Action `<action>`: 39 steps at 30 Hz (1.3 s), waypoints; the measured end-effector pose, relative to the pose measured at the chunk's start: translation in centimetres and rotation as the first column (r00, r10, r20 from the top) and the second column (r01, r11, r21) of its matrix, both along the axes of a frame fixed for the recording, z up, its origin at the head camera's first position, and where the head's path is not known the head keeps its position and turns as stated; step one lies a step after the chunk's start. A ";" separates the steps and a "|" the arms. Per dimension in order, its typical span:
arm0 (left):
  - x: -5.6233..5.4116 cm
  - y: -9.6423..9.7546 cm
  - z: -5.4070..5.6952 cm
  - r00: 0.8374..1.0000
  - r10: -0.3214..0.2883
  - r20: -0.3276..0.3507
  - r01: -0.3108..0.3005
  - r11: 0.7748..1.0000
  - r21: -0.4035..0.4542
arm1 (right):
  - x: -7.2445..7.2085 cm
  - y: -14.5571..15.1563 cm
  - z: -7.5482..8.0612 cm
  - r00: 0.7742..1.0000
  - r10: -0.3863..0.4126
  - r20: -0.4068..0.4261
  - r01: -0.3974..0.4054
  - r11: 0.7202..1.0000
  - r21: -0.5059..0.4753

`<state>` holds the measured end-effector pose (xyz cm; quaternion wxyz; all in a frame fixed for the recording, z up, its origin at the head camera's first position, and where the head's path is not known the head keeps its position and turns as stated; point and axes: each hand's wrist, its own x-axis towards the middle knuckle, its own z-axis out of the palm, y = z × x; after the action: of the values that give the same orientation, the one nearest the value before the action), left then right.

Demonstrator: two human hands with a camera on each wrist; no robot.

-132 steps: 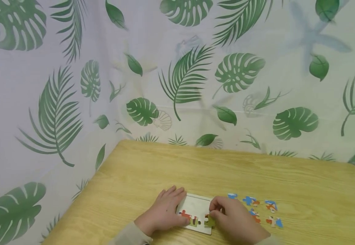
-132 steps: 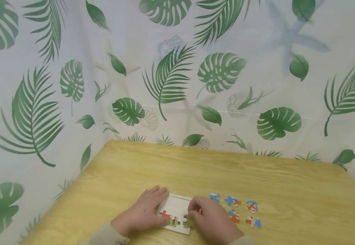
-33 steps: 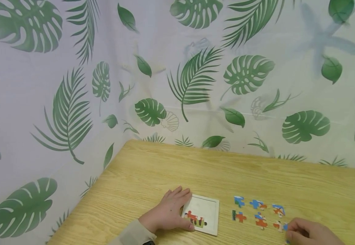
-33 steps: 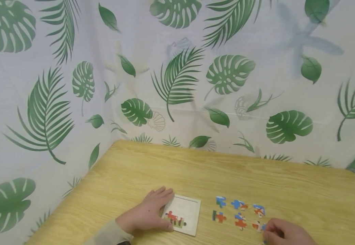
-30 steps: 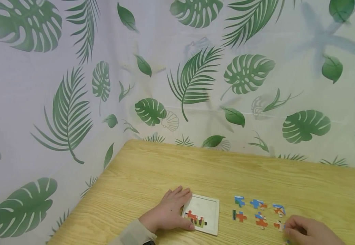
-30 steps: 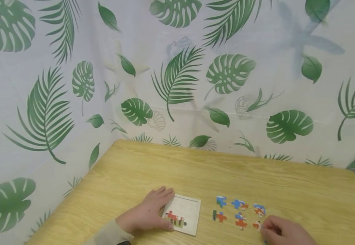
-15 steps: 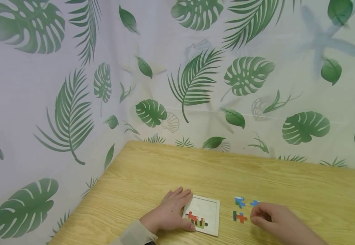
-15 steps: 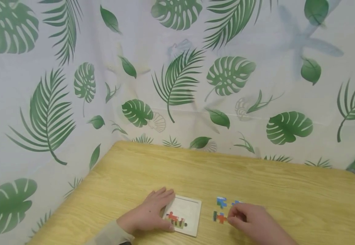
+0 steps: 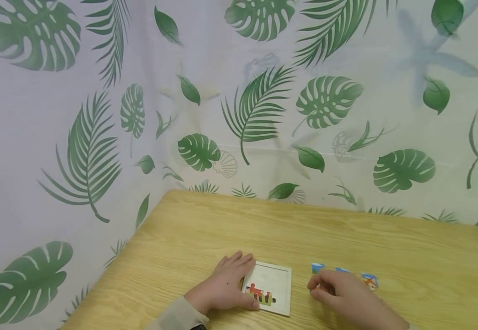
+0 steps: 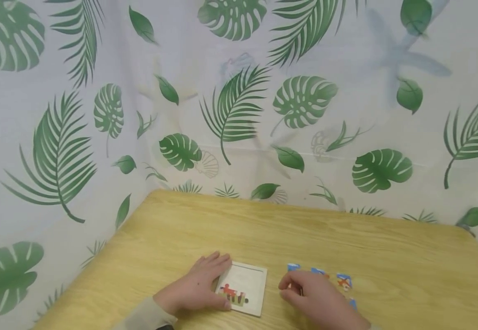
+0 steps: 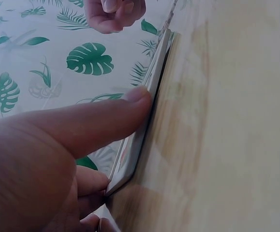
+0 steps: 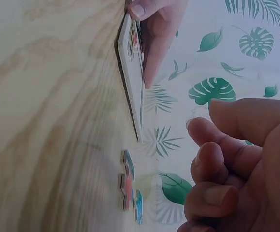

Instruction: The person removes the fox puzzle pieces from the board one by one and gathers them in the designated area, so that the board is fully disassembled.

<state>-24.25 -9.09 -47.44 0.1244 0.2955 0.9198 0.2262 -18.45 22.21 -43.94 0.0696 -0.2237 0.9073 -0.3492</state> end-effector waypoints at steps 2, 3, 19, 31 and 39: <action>0.0 -0.1 0.0 1.000 0.001 0.008 -0.001 1.000 0.006 | -0.1 -0.5 0.0 1.000 -0.008 0.008 0.008 1.000 0.008; 0.0 -0.1 0.1 1.000 0.000 0.012 0.000 1.000 0.009 | -0.2 -0.7 0.0 0.999 -0.015 0.029 0.015 1.000 0.008; 0.1 -0.2 0.2 1.000 -0.009 0.005 0.009 1.000 0.015 | -1.0 -4.7 -1.2 0.998 0.026 0.060 -0.026 1.000 -0.004; 0.3 0.1 0.4 1.000 0.004 0.029 -0.004 1.000 0.028 | -1.7 -8.9 -1.7 1.000 0.029 0.006 -0.029 0.997 0.077; 0.5 0.1 0.7 1.000 0.010 0.018 -0.010 1.000 0.013 | -1.9 -10.0 -2.4 1.000 0.006 0.007 -0.007 0.988 0.155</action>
<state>-23.76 -9.00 -46.77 0.1297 0.2897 0.9186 0.2355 -20.36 12.17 -46.36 0.0910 -0.2192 0.9308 -0.2781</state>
